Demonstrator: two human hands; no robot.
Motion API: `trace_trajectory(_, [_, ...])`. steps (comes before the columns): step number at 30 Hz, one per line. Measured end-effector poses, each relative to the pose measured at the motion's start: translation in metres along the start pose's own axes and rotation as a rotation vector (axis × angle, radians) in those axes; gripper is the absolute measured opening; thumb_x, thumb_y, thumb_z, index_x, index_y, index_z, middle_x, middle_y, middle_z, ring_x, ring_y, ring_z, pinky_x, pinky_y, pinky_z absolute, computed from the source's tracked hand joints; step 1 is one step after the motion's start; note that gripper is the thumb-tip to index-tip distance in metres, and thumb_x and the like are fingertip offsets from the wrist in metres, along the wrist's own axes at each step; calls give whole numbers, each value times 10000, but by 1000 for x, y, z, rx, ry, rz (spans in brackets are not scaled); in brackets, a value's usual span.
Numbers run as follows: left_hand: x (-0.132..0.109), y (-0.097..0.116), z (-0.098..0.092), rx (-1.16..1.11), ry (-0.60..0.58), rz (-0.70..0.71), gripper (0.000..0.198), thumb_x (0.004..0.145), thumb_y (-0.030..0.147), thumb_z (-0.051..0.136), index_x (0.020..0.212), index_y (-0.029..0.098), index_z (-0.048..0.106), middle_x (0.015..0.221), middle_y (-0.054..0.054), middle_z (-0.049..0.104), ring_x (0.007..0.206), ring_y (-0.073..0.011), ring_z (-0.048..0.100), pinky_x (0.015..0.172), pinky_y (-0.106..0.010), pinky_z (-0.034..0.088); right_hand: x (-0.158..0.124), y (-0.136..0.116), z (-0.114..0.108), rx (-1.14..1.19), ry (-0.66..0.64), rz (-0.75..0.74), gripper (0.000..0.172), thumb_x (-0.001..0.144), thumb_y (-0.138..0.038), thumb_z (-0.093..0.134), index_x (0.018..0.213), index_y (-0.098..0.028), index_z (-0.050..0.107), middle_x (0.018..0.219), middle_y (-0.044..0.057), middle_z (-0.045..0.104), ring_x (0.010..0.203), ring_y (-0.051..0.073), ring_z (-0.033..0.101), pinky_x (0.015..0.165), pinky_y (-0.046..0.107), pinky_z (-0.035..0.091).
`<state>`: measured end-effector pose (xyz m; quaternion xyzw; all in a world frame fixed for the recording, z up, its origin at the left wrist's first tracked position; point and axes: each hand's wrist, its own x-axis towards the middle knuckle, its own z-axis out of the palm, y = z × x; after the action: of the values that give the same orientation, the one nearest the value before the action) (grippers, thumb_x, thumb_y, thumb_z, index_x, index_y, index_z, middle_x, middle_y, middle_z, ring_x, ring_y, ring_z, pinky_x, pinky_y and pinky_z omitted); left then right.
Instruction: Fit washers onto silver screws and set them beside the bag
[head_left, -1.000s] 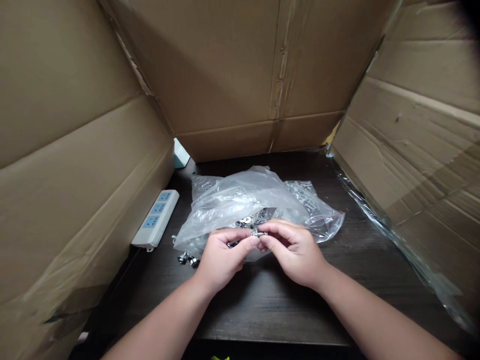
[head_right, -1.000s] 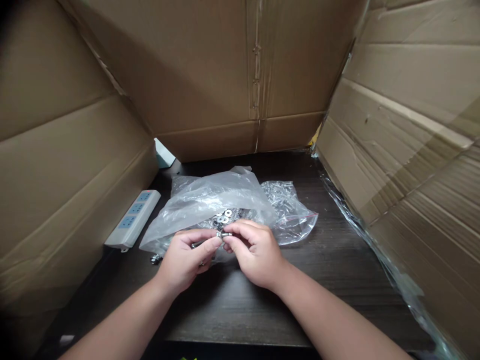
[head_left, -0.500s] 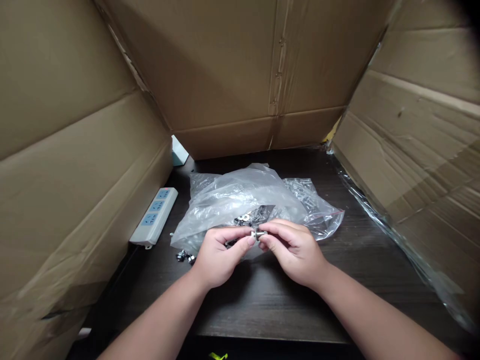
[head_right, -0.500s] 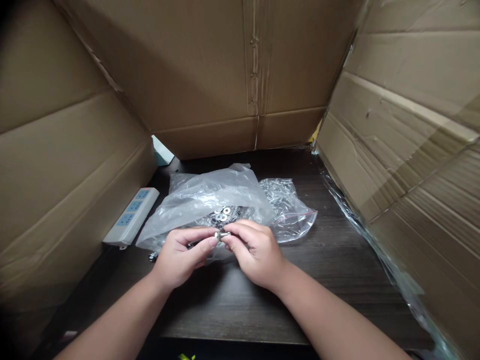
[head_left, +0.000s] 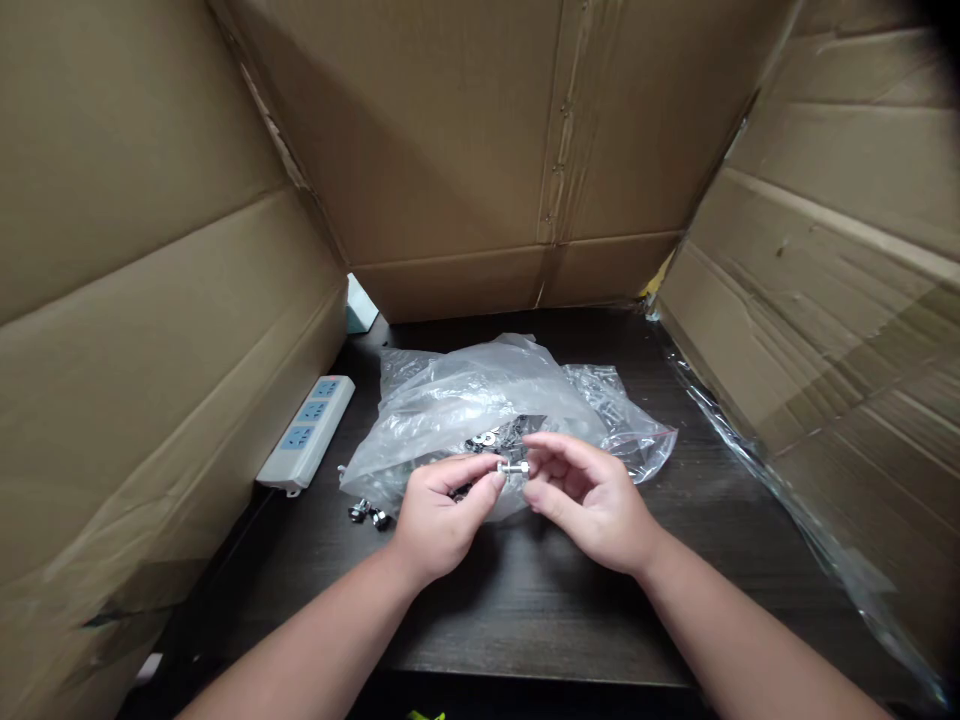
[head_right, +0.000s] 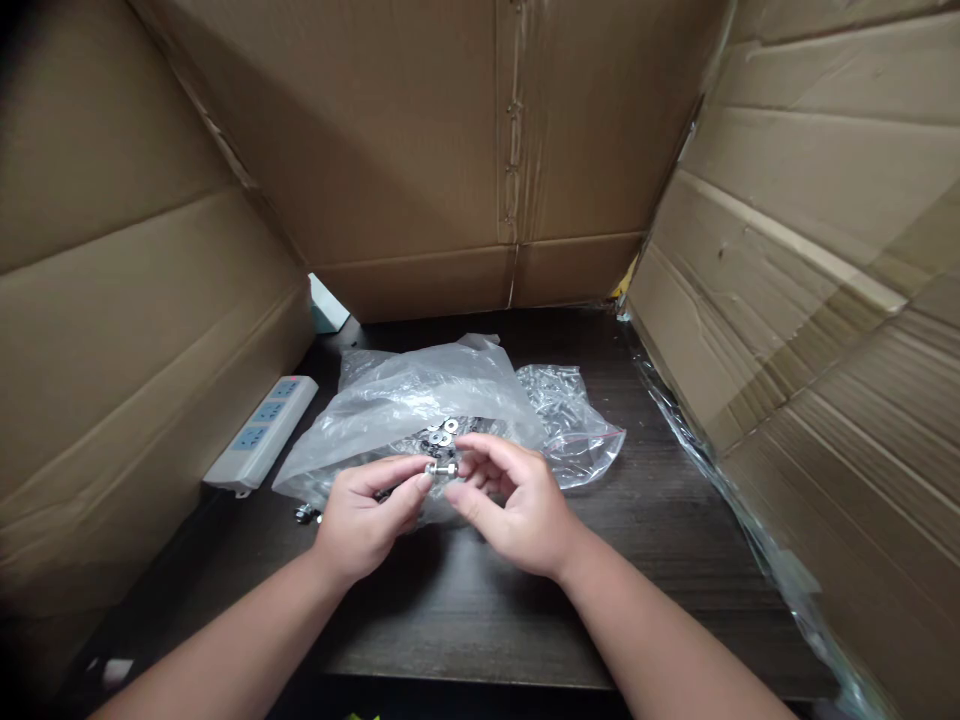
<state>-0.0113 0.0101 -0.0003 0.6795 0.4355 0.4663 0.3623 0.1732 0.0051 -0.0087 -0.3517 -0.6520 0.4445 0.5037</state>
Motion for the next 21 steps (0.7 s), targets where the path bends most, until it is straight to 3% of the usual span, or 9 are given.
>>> trace_trajectory(3, [-1, 1, -1, -69, 0, -64, 184, 816, 273, 610, 873, 165, 747, 764, -63, 729, 703, -191, 676, 535, -249, 521, 1, -3, 1, -17, 19, -92, 249, 802, -190, 657, 1050, -208, 636, 906, 58, 614, 775, 161, 618, 670, 291, 546])
trace_trajectory(9, [-1, 6, -2, -4, 9, -5, 163, 795, 231, 622, 868, 158, 748, 771, -71, 728, 679, -187, 674, 551, -256, 531, 6, -8, 4, -156, -1, -99, 80, 863, -205, 585, 842, -176, 656, 728, 38, 608, 610, 137, 580, 556, 268, 497])
trace_trajectory(13, [-1, 6, 0, 67, 1, 92, 147, 780, 192, 630, 854, 153, 750, 730, -61, 725, 650, -170, 666, 609, -259, 540, 5, -7, 2, -264, -54, -79, 355, 936, -253, 464, 613, -163, 580, 553, 18, 560, 559, 128, 543, 590, 277, 475])
trace_trajectory(15, [-1, 5, 1, 61, 3, 89, 142, 777, 191, 634, 847, 152, 751, 735, -60, 727, 644, -167, 664, 611, -258, 540, 4, -4, 1, -254, -56, -53, 314, 940, -277, 461, 695, -158, 618, 587, 21, 577, 573, 128, 556, 598, 274, 489])
trace_trajectory(17, [-2, 5, 2, 21, 12, 42, 149, 783, 205, 630, 854, 151, 749, 751, -64, 730, 636, -167, 662, 587, -258, 537, 2, -2, 0, -177, -30, -30, 158, 890, -294, 558, 909, -163, 644, 734, 39, 620, 648, 139, 597, 612, 269, 522])
trace_trajectory(19, [-3, 4, 3, -23, 20, -12, 160, 788, 226, 627, 864, 152, 747, 771, -70, 731, 645, -174, 664, 552, -255, 532, 0, -1, 1, -61, -2, -24, 286, 827, -275, 647, 1096, -190, 597, 912, 64, 629, 756, 156, 630, 650, 274, 557])
trace_trajectory(21, [-4, 5, 4, -53, 15, -55, 169, 793, 248, 628, 867, 152, 745, 784, -75, 731, 682, -191, 672, 541, -256, 533, 0, -1, 3, 3, 9, -59, 337, 806, -231, 666, 1132, -211, 585, 980, 71, 621, 812, 166, 638, 685, 287, 574])
